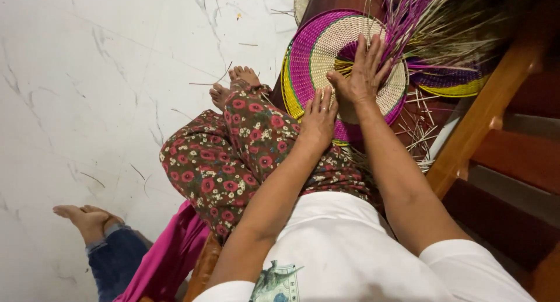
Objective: The person weaves a colorful straw basket by hand, threading yellow and pink strands through the rim and pressing the woven sections flat. The person rotates the basket to access different areas and continues the weaving process.
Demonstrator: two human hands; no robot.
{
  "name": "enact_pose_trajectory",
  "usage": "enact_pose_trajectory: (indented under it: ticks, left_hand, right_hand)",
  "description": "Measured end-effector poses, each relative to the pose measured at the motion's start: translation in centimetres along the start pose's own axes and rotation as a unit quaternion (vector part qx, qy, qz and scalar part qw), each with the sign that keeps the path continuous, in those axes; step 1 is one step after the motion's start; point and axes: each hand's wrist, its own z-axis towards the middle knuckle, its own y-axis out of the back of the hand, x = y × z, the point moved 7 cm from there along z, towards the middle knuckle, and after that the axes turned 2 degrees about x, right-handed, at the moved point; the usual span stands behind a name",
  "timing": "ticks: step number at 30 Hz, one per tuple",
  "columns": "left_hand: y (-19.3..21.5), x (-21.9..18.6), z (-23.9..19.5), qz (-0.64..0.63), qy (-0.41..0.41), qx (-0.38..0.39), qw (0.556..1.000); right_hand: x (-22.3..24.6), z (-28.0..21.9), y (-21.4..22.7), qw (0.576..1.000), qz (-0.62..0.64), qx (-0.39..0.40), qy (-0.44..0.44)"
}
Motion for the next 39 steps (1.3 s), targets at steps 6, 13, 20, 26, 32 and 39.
enact_pose_trajectory:
  ticks: [6, 13, 20, 26, 32, 39]
  left_hand:
    - [-0.8, 0.0, 0.4, -0.005, 0.0, -0.038, 0.999]
    - [-0.7, 0.1, 0.6, -0.025, -0.006, -0.059, 0.998]
    - [-0.5, 0.4, 0.8, -0.022, -0.01, -0.039, 0.999]
    - [-5.2, 0.4, 5.8, -0.069, -0.012, -0.133, 0.989]
    - [-0.1, 0.5, 0.5, -0.063, -0.028, -0.057, 0.996]
    - [-1.1, 0.5, 2.2, -0.06, -0.016, -0.07, 0.996]
  right_hand:
    - [0.5, 0.2, -0.1, 0.999, 0.019, -0.023, -0.018]
    - [0.8, 0.9, 0.0, 0.995, 0.071, -0.062, -0.022]
    - [1.3, 1.0, 0.8, 0.997, 0.045, -0.041, -0.055]
    - [2.3, -2.0, 0.8, 0.999, 0.043, 0.015, 0.007]
    - [1.2, 0.8, -1.1, 0.999, 0.008, -0.034, -0.02]
    - [2.1, 1.4, -0.5, 0.996, 0.067, -0.034, -0.053]
